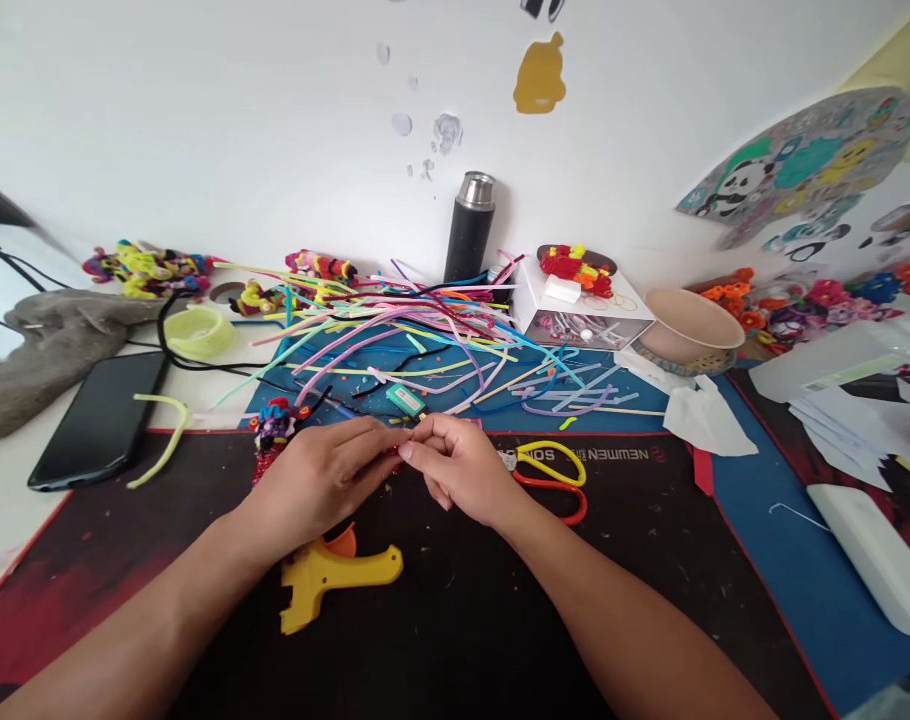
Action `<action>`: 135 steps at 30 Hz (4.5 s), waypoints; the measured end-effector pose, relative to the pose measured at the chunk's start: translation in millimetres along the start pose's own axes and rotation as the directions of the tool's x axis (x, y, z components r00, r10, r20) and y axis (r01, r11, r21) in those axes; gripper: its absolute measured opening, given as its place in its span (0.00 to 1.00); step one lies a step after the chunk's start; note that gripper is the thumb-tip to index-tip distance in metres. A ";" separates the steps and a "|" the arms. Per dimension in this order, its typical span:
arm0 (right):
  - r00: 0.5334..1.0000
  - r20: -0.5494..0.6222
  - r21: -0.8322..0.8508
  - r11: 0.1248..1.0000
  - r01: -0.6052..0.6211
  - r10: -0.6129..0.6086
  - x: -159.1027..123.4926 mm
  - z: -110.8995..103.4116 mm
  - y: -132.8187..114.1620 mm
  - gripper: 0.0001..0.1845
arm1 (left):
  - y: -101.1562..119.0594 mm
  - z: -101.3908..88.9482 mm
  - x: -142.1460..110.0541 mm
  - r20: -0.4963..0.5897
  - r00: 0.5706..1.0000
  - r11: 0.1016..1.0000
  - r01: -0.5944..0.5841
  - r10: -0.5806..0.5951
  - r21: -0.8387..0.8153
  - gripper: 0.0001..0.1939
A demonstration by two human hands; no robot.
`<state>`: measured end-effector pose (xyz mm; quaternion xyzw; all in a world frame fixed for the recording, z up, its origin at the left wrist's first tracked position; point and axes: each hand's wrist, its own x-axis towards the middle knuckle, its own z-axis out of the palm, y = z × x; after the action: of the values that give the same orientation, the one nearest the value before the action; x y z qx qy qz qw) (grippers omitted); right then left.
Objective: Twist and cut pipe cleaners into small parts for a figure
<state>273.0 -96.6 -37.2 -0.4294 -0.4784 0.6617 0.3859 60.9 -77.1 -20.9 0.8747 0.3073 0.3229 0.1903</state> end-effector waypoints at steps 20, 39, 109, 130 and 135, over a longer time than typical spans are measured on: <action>0.995 0.045 0.134 0.986 -0.096 0.091 -2.2 10.0 -6.0 0.25 | 5.6 -6.1 1.4 0.016 0.995 0.993 0.098 -0.097 -0.067 0.12; 0.970 -0.148 -0.434 0.894 0.110 -0.191 -1.5 -6.6 -8.3 0.12 | -10.0 -1.1 2.5 0.247 0.959 0.964 0.075 -0.141 0.257 0.15; 0.995 -0.072 -0.240 0.969 0.050 -0.069 -2.3 0.6 -9.3 0.08 | 16.1 5.6 15.0 0.197 0.795 0.544 0.549 -0.574 -0.634 0.23; 0.996 -0.067 -0.199 0.979 0.048 -0.062 -1.8 0.2 -8.7 0.08 | 16.2 0.4 14.4 0.115 0.811 0.640 0.531 -0.573 -0.556 0.23; 0.997 -0.049 -0.184 0.981 0.054 -0.064 -2.1 0.1 -6.7 0.08 | 17.9 2.4 14.5 0.061 0.819 0.684 0.515 -0.570 -0.516 0.20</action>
<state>274.2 -96.9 -30.3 -0.4666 -0.5390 0.5911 0.3773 78.7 -81.1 -6.6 0.6431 0.4651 0.3668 0.4854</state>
